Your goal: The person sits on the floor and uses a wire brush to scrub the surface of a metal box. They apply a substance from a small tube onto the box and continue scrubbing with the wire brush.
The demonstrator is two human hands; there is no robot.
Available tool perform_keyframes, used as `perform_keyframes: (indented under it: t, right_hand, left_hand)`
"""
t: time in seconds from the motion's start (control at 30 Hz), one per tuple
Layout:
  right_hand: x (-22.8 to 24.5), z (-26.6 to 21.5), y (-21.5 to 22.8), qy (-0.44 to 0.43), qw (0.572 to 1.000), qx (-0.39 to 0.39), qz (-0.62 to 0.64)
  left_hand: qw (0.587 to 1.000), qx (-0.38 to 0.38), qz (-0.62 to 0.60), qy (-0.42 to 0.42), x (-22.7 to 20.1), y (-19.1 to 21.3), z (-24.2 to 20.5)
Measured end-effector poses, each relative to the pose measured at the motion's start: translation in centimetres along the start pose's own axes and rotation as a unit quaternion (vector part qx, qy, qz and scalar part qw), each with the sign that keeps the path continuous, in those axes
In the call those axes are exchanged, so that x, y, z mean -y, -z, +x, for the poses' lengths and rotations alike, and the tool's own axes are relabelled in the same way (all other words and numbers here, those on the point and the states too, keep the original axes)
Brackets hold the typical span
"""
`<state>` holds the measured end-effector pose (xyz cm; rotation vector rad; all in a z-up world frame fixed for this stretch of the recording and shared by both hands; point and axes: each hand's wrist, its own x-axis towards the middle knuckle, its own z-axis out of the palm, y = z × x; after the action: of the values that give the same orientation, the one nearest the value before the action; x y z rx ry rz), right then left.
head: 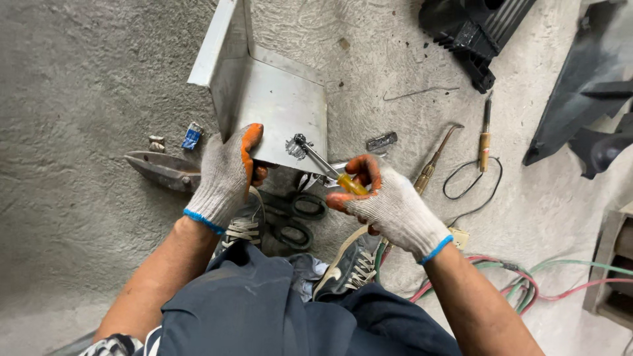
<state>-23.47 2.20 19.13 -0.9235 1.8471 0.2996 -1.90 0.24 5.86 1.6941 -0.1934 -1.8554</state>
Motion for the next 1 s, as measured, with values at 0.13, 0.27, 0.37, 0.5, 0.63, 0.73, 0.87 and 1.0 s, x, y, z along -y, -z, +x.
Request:
perform_keyframes:
  t: [0.13,0.27,0.37,0.5,0.63,0.73,0.87,1.0]
  right_hand:
    - [0.0,0.0,0.7,0.041,0.995,0.007,0.089]
    - [-1.6,-0.2,0.6,0.037,0.984,0.049,0.166]
    - [-2.3,-0.3,0.0,-0.007,0.966,0.083,0.244]
    - [-2.3,-0.4,0.1,-0.057,0.951,0.08,0.294]
    - [-2.1,-0.8,0.7,-0.068,0.967,0.071,0.237]
    - [-2.2,-0.8,0.6,-0.035,0.956,0.083,0.278]
    - [-2.7,-0.6,0.4,0.014,0.954,0.049,0.295]
    - [-2.1,0.7,1.1,-0.013,0.971,0.031,0.238]
  left_hand:
    - [1.0,0.003,-0.005,-0.016,0.0,0.0,0.1]
    - [1.0,-0.006,-0.011,0.001,0.2,0.0,0.2]
    - [1.0,-0.008,-0.009,-0.001,0.3,0.1,0.2]
    - [1.0,-0.021,-0.007,0.003,0.2,0.0,0.3]
    - [1.0,-0.006,-0.007,0.006,0.0,0.1,-0.1]
    - [1.0,-0.015,-0.002,0.003,-0.4,0.0,0.2]
    - [1.0,-0.008,-0.009,0.005,0.1,0.2,-0.1]
    - [1.0,0.013,-0.015,-0.01,0.0,0.3,-0.1]
